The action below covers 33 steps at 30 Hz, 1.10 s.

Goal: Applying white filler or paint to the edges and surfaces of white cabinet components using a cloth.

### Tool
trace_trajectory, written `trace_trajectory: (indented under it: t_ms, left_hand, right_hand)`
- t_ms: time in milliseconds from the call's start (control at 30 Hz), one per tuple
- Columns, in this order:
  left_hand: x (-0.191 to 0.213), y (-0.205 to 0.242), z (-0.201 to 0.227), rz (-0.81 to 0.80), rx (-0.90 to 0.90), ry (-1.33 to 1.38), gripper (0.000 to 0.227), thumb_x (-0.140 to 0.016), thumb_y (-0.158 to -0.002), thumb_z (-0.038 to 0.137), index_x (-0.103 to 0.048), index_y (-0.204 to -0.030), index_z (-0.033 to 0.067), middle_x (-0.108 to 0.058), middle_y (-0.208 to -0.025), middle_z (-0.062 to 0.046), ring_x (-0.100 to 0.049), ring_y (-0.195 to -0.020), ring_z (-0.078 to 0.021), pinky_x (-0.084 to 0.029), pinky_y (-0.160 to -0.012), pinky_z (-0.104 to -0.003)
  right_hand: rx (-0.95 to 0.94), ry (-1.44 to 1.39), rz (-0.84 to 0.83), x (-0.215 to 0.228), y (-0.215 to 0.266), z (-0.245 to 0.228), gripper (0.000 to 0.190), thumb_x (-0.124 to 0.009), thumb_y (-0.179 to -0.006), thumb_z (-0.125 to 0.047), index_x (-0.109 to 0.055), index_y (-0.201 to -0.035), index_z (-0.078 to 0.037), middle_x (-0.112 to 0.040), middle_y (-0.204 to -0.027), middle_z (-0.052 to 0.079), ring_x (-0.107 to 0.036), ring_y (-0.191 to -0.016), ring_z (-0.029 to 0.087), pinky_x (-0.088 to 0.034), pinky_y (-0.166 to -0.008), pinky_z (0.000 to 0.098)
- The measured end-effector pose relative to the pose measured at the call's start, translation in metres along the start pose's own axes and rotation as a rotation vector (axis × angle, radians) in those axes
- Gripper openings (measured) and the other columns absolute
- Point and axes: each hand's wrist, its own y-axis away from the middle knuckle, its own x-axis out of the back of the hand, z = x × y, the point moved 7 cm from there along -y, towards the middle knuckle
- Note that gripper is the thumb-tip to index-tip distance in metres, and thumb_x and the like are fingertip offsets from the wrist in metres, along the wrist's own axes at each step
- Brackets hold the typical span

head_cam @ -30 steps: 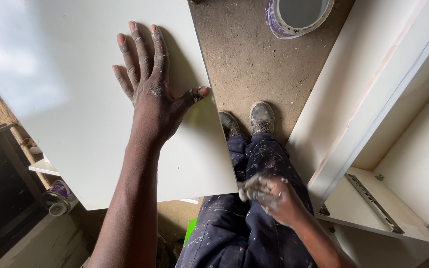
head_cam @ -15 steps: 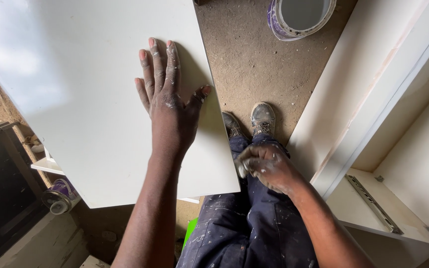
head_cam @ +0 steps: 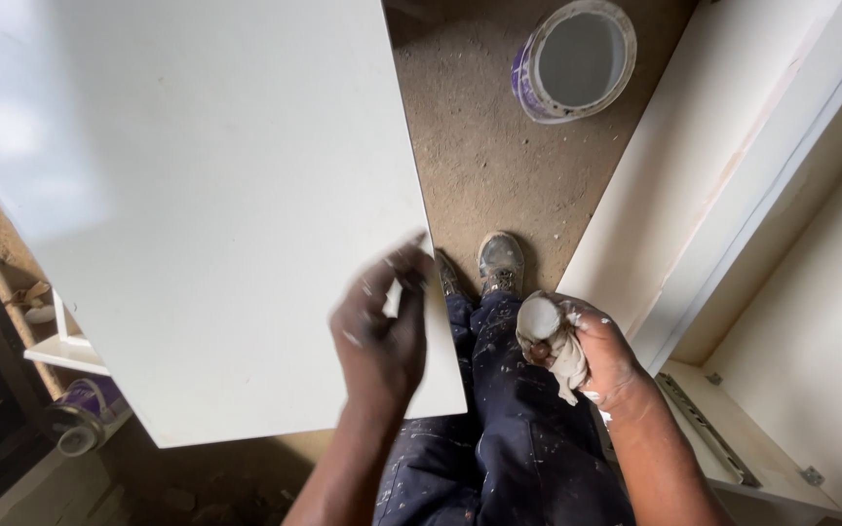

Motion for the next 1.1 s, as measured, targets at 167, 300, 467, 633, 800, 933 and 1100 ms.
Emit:
trace_trajectory:
  t_ms: [167, 300, 467, 633, 800, 933, 1100]
  left_hand:
    - [-0.033, 0.048, 0.003, -0.32, 0.059, 0.252, 0.025, -0.067, -0.093, 0.011, -0.075, -0.117, 0.0081, -0.079, -0.118, -0.011, -0.076, -0.108, -0.0205, -0.06, -0.093, -0.031]
    - [-0.055, 0.052, 0.019, -0.391, 0.074, 0.365, 0.024, -0.06, -0.097, 0.013, -0.073, -0.114, 0.004, -0.079, -0.121, -0.01, -0.077, -0.107, -0.0182, -0.06, -0.092, -0.03]
    - [-0.108, 0.052, 0.001, -0.533, 0.223, 0.355, 0.057, -0.065, -0.096, 0.025, -0.048, -0.148, 0.0091, -0.05, -0.155, -0.015, -0.05, -0.142, -0.0276, -0.049, -0.108, -0.038]
    - [-0.142, 0.042, -0.011, -0.429, 0.23, 0.312, 0.061, -0.065, -0.096, 0.028, -0.045, -0.149, 0.0045, -0.053, -0.15, -0.018, -0.047, -0.142, -0.0309, -0.033, -0.118, -0.041]
    - [-0.174, 0.049, -0.033, -0.35, 0.467, 0.395, 0.066, -0.066, -0.093, 0.031, -0.046, -0.152, 0.0096, -0.044, -0.162, -0.01, -0.042, -0.15, -0.024, -0.03, -0.12, -0.037]
    - [-0.192, 0.068, -0.055, -0.279, 0.717, 0.412, 0.064, -0.074, -0.085, 0.038, -0.058, -0.146, 0.0262, -0.065, -0.142, 0.004, -0.07, -0.125, -0.0092, -0.05, -0.105, -0.028]
    - [-0.198, 0.082, -0.056, -0.271, 0.724, 0.387, 0.059, -0.073, -0.086, 0.038, -0.06, -0.142, 0.024, -0.066, -0.139, 0.007, -0.067, -0.122, -0.0065, -0.051, -0.104, -0.027]
  right_hand:
    - [0.014, -0.207, -0.019, 0.016, -0.017, -0.019, 0.044, -0.054, -0.09, -0.03, -0.067, -0.117, 0.002, -0.07, -0.093, 0.02, -0.061, -0.068, 0.025, -0.056, -0.072, 0.0441]
    - [0.11, -0.289, -0.199, -0.039, -0.01, -0.074, 0.026, -0.059, -0.083, -0.014, -0.055, -0.105, -0.002, -0.049, -0.088, 0.011, -0.048, -0.073, 0.018, -0.046, -0.068, 0.0276]
    - [0.418, 0.131, 0.199, -0.003, -0.083, -0.122, 0.035, -0.062, -0.091, 0.002, -0.067, -0.126, 0.005, -0.067, -0.087, 0.015, -0.065, -0.067, 0.022, -0.047, -0.045, 0.0276]
    - [0.709, 0.814, 0.091, 0.02, -0.221, -0.156, 0.028, -0.064, -0.093, -0.017, -0.074, -0.118, -0.007, -0.067, -0.109, 0.008, -0.061, -0.106, 0.019, -0.048, -0.093, 0.0329]
    - [1.444, 2.026, -0.055, 0.04, -0.345, -0.135, 0.015, -0.066, -0.094, 0.001, -0.063, -0.089, 0.015, -0.066, -0.086, 0.03, -0.057, -0.116, 0.057, -0.052, -0.097, 0.0611]
    - [0.43, 1.871, 0.133, 0.06, -0.396, -0.145, 0.043, -0.049, -0.102, -0.033, -0.059, -0.124, 0.002, -0.02, -0.163, 0.03, -0.025, -0.15, 0.042, -0.038, -0.111, 0.0586]
    - [0.746, 1.974, 0.063, 0.07, -0.392, -0.144, 0.038, -0.048, -0.106, -0.026, -0.051, -0.118, 0.01, -0.037, -0.14, 0.049, -0.038, -0.137, 0.061, -0.048, -0.095, 0.069]
